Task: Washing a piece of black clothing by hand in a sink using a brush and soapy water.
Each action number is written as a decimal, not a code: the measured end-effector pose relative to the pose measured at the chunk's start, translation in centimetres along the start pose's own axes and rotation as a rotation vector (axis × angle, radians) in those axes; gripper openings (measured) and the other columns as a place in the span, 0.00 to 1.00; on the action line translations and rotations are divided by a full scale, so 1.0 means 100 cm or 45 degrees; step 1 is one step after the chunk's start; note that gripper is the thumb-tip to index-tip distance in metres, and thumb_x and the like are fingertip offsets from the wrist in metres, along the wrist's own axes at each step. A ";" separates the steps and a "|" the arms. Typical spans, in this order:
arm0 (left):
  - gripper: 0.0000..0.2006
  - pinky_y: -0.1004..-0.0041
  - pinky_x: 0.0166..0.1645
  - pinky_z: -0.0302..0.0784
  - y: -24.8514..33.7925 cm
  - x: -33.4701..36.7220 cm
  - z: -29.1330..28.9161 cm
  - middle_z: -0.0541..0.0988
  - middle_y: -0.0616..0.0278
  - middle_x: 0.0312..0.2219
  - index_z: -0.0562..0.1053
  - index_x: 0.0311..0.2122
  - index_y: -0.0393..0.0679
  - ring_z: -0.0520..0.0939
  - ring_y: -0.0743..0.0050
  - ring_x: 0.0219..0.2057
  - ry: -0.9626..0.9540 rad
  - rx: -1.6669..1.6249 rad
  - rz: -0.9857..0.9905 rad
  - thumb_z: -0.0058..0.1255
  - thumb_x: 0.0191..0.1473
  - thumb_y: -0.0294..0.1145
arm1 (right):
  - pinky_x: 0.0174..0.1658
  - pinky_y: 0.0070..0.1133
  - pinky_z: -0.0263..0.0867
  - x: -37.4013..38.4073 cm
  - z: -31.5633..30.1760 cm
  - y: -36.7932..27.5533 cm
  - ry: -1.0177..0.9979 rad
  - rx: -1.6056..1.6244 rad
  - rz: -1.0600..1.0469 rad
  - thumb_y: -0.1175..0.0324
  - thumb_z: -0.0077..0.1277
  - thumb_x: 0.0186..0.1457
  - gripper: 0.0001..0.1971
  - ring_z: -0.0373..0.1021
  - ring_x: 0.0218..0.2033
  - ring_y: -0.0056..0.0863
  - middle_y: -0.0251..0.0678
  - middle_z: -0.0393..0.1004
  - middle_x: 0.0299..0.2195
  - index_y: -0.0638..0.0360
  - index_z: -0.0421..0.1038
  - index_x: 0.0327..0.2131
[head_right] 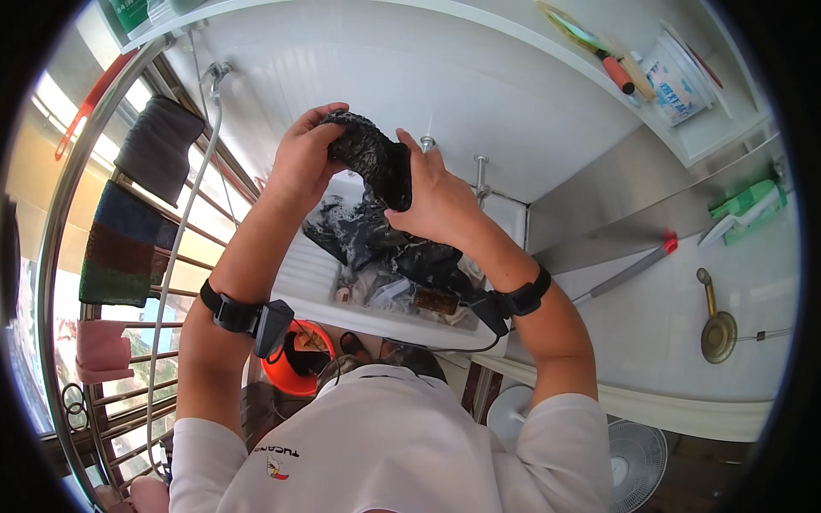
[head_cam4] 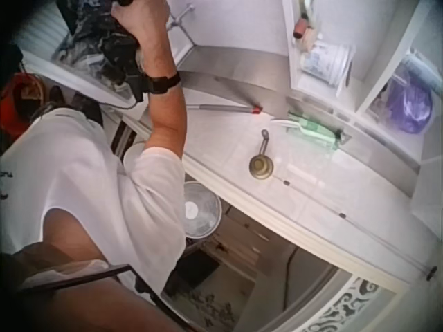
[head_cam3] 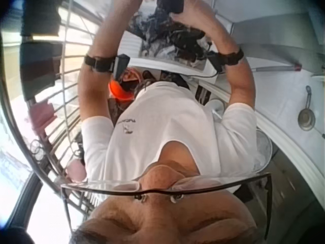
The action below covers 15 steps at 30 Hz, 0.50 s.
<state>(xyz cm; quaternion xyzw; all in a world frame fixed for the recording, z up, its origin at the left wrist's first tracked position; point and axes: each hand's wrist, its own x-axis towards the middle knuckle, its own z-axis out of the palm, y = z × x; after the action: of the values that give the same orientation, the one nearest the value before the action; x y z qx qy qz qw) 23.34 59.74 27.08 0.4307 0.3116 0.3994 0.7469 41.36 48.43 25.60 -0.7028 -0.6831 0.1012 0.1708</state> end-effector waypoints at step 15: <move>0.25 0.72 0.39 0.85 -0.044 -0.007 0.004 0.79 0.59 0.43 0.66 0.60 0.35 0.82 0.73 0.43 -0.069 0.359 0.089 0.57 0.60 0.28 | 0.44 0.38 0.73 0.007 0.050 0.029 0.209 0.373 -0.140 0.63 0.60 0.53 0.23 0.77 0.41 0.53 0.51 0.80 0.39 0.64 0.72 0.50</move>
<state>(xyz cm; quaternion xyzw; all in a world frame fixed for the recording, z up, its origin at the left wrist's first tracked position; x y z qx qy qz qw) 24.80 57.64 23.41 0.5527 0.3290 0.3657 0.6727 42.24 49.64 19.99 -0.6380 -0.6822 0.1323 0.3318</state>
